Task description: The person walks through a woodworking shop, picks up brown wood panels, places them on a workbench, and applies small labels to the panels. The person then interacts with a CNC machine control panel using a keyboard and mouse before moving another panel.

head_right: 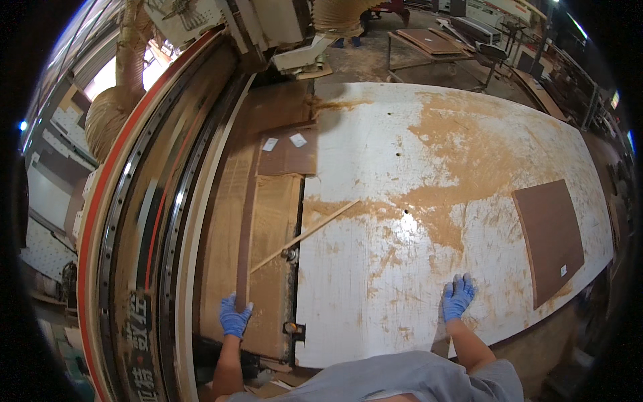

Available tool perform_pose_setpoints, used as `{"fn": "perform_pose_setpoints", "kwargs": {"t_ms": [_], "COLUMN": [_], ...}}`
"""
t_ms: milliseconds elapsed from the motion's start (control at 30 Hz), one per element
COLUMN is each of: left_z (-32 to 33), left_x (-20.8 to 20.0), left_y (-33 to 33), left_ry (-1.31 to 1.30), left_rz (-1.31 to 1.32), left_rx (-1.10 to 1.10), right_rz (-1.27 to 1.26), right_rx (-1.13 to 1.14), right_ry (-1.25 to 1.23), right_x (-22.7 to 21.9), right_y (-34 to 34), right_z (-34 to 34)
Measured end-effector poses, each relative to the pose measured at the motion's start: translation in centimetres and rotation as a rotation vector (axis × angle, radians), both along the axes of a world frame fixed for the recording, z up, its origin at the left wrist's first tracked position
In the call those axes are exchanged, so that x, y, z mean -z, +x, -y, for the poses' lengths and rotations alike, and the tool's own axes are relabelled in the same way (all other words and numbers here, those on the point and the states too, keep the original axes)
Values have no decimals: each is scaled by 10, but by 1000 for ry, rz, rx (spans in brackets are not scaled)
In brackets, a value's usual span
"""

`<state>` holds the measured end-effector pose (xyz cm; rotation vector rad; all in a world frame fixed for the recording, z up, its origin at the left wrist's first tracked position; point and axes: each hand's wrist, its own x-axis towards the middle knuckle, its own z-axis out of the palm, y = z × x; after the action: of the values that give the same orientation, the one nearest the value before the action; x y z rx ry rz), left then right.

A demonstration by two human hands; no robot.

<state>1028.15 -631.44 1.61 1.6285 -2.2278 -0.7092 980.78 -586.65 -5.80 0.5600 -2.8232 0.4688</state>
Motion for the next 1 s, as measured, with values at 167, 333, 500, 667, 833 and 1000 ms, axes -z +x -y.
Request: {"fn": "perform_pose_setpoints", "kwargs": {"t_ms": [167,333,500,667,833,1000], "left_z": [-66,-81,-90,-87,-70,-75], "left_x": [3,-28,-59,-70,7,-46], "left_y": [-24,-53,-76,-57,78,20], "left_ry": [-35,-94,692,424,31,-157], "left_rz": [30,5,-725,-903,-340,177], "left_rx": [90,99,-246,-350,-360,-135], "right_rz": [-26,-17,-20,-50,-47,3], "right_rx": [-1,-6,-31,-23,-34,-7], "right_ry": [18,8,-21,-15,23,27], "right_x": [-3,-2,-2,-1,2,2], "right_y": [-1,-3,-4,-4,-4,-2], "right_z": [1,2,0,-3,3,-3]}}
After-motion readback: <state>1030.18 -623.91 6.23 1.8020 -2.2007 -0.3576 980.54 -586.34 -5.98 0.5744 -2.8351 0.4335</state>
